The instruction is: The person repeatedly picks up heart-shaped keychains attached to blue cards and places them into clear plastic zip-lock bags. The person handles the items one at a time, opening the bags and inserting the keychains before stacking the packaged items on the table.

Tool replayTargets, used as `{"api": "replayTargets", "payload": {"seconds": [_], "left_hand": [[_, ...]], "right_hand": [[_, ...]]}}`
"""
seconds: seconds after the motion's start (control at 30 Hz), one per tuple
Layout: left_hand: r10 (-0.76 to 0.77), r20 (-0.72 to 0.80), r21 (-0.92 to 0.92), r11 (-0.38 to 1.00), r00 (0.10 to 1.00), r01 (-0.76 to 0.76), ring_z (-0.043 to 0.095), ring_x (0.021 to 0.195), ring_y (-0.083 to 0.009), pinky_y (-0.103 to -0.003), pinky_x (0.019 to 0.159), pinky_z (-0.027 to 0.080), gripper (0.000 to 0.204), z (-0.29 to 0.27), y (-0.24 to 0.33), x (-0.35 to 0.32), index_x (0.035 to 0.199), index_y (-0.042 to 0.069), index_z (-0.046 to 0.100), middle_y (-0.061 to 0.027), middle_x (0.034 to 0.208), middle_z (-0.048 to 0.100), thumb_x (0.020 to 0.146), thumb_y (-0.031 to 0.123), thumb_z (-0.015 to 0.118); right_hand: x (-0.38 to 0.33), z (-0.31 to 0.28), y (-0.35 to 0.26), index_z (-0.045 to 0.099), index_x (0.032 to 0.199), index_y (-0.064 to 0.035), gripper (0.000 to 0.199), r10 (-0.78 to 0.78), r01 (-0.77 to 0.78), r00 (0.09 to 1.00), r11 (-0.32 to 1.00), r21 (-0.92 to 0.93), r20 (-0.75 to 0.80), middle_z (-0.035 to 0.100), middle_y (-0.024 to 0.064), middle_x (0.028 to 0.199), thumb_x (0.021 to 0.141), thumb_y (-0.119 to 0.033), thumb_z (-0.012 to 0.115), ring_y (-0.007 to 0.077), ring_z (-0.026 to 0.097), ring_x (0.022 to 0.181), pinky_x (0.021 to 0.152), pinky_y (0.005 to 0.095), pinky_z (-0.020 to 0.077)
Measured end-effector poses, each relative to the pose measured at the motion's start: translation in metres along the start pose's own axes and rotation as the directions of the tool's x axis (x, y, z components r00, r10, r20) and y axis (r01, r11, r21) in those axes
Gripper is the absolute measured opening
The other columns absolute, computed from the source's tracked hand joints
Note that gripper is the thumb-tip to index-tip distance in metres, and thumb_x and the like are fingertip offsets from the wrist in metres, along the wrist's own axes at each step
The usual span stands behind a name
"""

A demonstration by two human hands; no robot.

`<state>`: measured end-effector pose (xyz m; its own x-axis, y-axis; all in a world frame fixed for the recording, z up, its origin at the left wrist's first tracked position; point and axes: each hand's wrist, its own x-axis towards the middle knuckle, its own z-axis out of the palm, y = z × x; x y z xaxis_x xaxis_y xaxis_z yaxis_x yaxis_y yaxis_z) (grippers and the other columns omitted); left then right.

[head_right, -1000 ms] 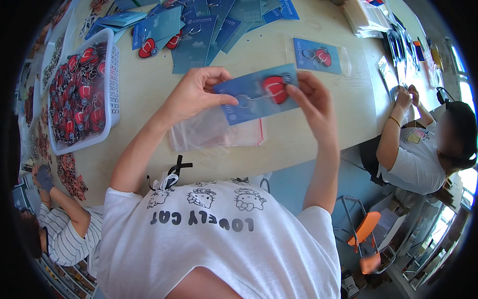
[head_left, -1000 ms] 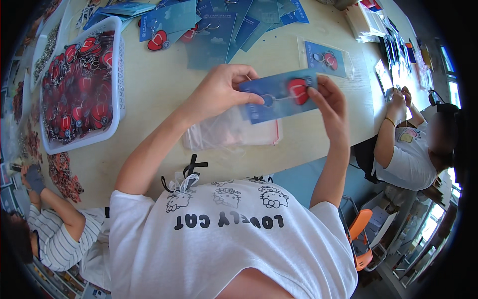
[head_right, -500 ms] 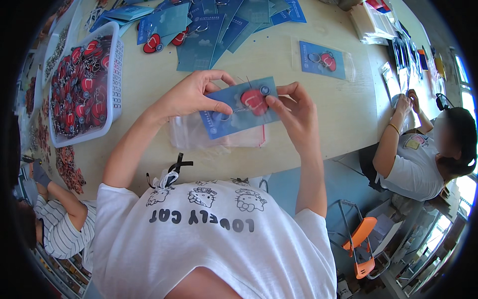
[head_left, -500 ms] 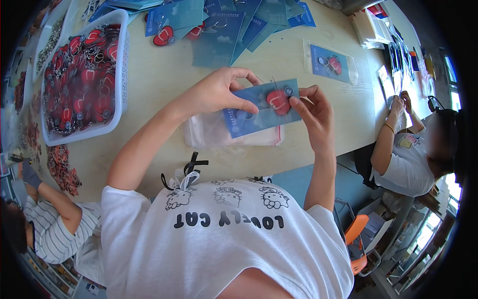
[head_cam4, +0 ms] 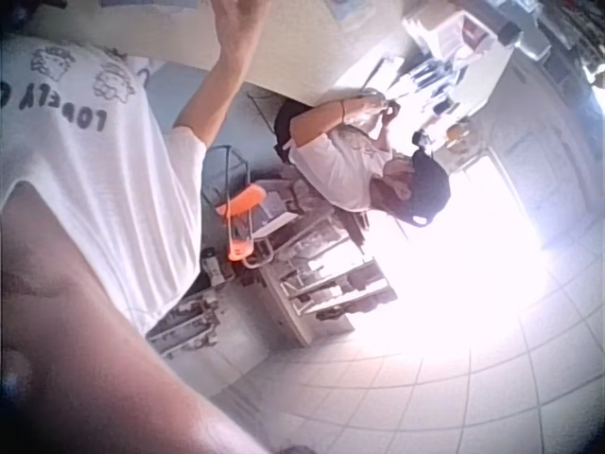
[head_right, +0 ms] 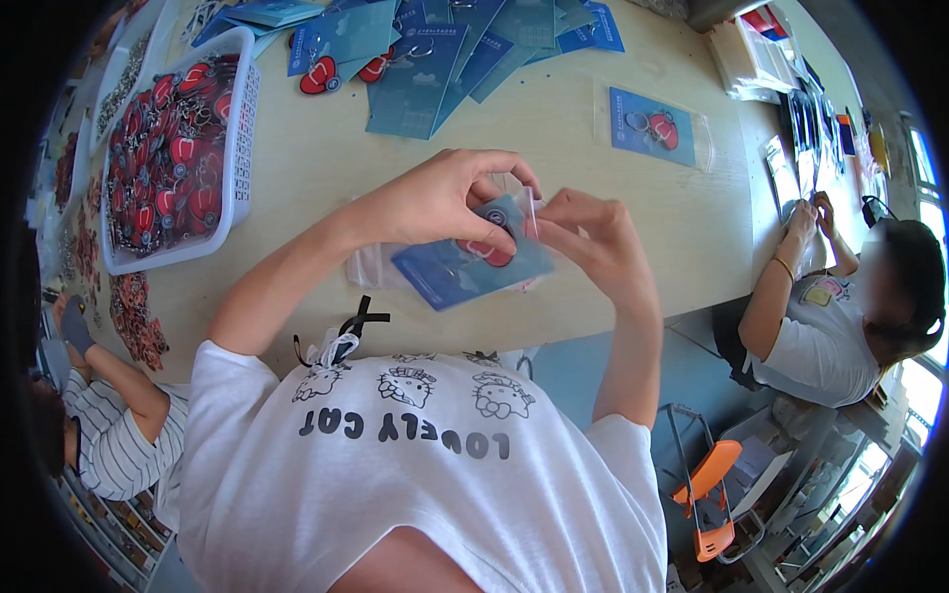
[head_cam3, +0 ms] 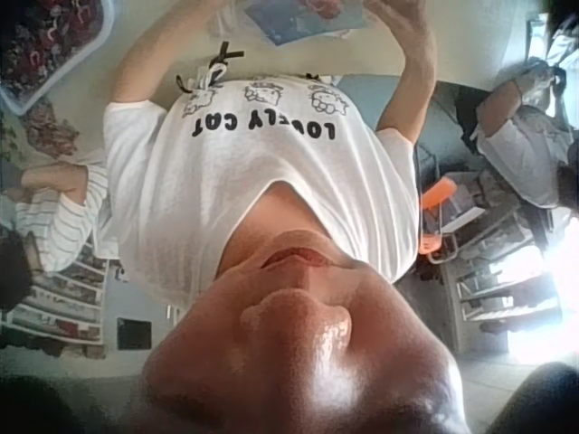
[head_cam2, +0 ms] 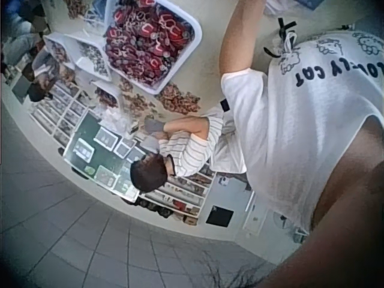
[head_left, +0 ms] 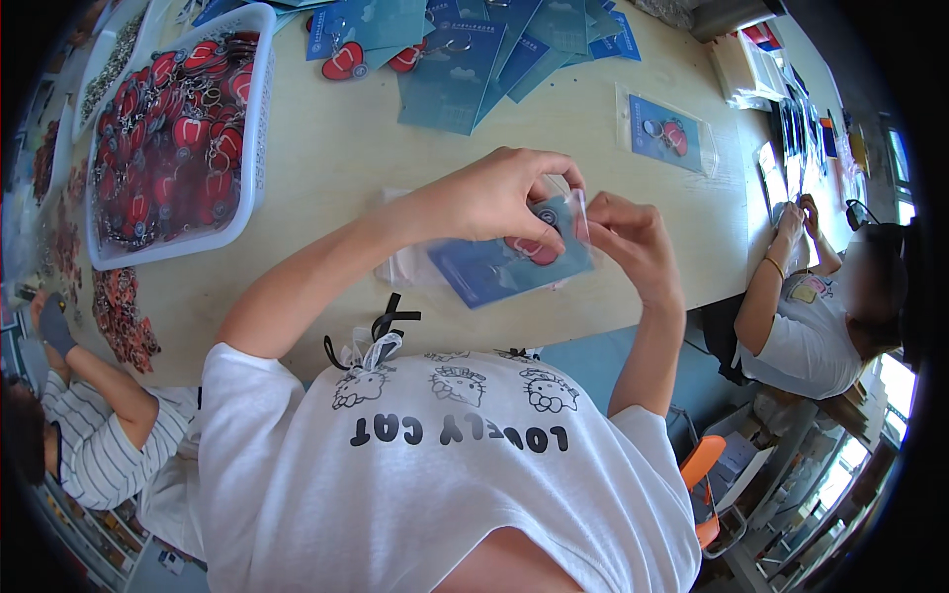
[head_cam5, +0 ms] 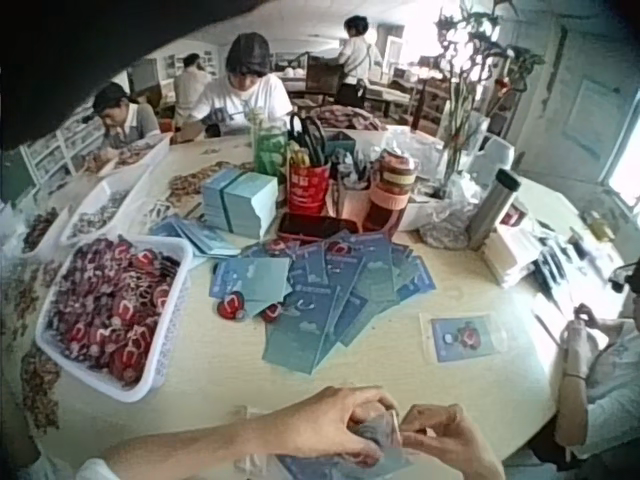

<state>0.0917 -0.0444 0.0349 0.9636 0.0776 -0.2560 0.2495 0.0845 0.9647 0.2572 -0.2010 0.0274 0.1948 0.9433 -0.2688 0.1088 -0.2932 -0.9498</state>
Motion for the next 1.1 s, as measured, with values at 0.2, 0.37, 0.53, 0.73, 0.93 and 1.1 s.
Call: {"api": "replayTargets", "payload": {"seconds": [0.2,0.37,0.53,0.73,0.93,1.1], "left_hand": [[0.139,0.01,0.095,0.986,0.99,-0.139,0.064,0.071,-0.0129,-0.026,0.061,0.051,0.047,0.001,-0.005,0.004,0.115,0.001,0.051,-0.0108,0.092,0.063,0.072,-0.001,0.072],[0.084,0.071,0.111,0.99,0.994,-0.091,0.065,0.073,-0.015,-0.026,0.062,0.053,0.051,-0.002,0.004,0.003,0.119,0.002,0.051,-0.0113,0.106,0.057,0.073,-0.003,0.072],[0.071,-0.08,0.067,0.996,0.994,-0.066,0.066,0.071,-0.0151,-0.025,0.063,0.053,0.05,-0.013,-0.009,-0.008,0.12,0.002,0.051,-0.0094,0.106,0.056,0.074,-0.002,0.072],[0.248,-0.175,0.212,0.955,0.953,-0.209,0.065,0.066,-0.0146,-0.026,0.065,0.052,0.053,-0.011,-0.015,-0.003,0.123,0.004,0.05,-0.0109,0.105,0.057,0.075,-0.002,0.07],[0.64,-0.316,0.545,0.727,0.7,-0.418,0.065,0.087,-0.0211,-0.032,0.071,0.052,0.049,-0.024,-0.007,0.006,0.122,0.006,0.054,-0.0128,0.108,0.061,0.078,0.008,0.073],[0.762,-0.61,0.74,0.45,0.217,0.501,0.052,0.108,-0.0369,-0.045,0.092,0.042,0.04,-0.134,-0.049,-0.013,0.119,-0.001,0.054,-0.0181,0.111,0.059,0.088,0.023,0.062]], "right_hand": [[0.006,-0.021,0.005,0.073,0.084,-0.0023,0.006,-0.032,0.038,0.961,0.999,-0.018,0.274,0.061,0.0019,0.079,0.08,-0.007,0.072,0.0105,0.051,0.075,0.067,0.0254,0.0398],[0.0,-0.016,0.008,0.07,0.089,0.0011,0.011,0.006,-0.036,0.97,0.992,0.118,0.245,0.06,0.003,0.085,0.086,-0.01,0.068,0.0122,0.054,0.082,0.074,0.0251,0.0432],[-0.009,-0.012,0.001,0.065,0.098,0.0019,0.016,0.087,-0.105,0.981,0.99,0.094,0.175,0.062,0.003,0.088,0.089,-0.012,0.065,0.011,0.054,0.083,0.075,0.0242,0.043],[-0.002,0.031,-0.02,0.065,0.1,0.0006,0.015,-0.011,0.098,0.941,0.966,0.241,-0.337,0.064,0.0007,0.086,0.087,-0.008,0.067,0.0077,0.057,0.081,0.073,0.0221,0.0437],[-0.006,-0.044,0.021,0.061,0.112,0.0008,0.028,-0.1,0.108,0.94,0.994,0.008,-0.325,0.065,0.0004,0.089,0.087,-0.008,0.068,0.0063,0.057,0.078,0.068,0.0196,0.0439],[0.013,-0.163,0.062,0.053,0.125,0.0021,0.049,-0.253,-0.139,0.738,0.85,-0.508,-0.626,0.062,0.0126,0.106,0.087,-0.023,0.07,0.0214,0.06,0.095,0.082,0.0324,0.0472]]}}
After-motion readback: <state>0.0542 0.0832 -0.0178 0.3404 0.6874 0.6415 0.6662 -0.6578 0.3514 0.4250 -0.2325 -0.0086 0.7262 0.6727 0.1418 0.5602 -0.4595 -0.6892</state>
